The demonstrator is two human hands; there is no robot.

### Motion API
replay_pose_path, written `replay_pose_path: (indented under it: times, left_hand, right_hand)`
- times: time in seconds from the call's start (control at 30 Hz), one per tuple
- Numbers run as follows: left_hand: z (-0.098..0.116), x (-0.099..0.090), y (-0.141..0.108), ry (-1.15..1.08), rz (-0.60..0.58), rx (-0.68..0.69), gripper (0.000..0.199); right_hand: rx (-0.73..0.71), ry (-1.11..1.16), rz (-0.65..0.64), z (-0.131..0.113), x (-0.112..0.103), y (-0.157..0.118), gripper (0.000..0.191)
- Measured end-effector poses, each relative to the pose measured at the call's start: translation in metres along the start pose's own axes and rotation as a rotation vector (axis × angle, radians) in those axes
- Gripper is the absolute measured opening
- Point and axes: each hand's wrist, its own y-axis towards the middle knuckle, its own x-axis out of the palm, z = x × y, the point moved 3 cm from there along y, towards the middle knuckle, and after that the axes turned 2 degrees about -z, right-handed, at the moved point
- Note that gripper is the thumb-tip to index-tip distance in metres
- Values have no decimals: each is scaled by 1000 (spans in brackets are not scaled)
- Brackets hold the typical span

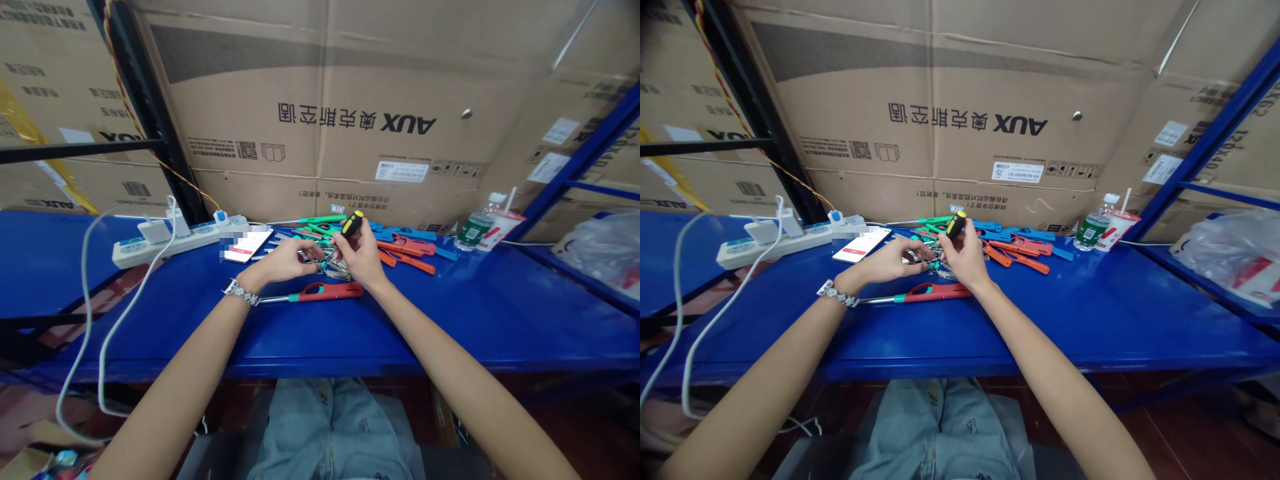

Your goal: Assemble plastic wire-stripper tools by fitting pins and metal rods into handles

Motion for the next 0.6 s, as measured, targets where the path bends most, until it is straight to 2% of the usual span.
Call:
replay_pose_path:
  times: [0.2, 0.4, 0.6]
  left_hand:
    - [-5, 5, -3, 11, -37, -16, 25]
    - [-16, 16, 3, 23, 10, -3, 19]
    - [-16, 17, 4, 45, 25, -21, 19]
  right_hand:
    - [24, -36, 50, -1, -6, 3, 41]
    - [43, -31, 78, 3, -4, 3, 42]
    - [36, 10, 73, 5, -2, 2, 39]
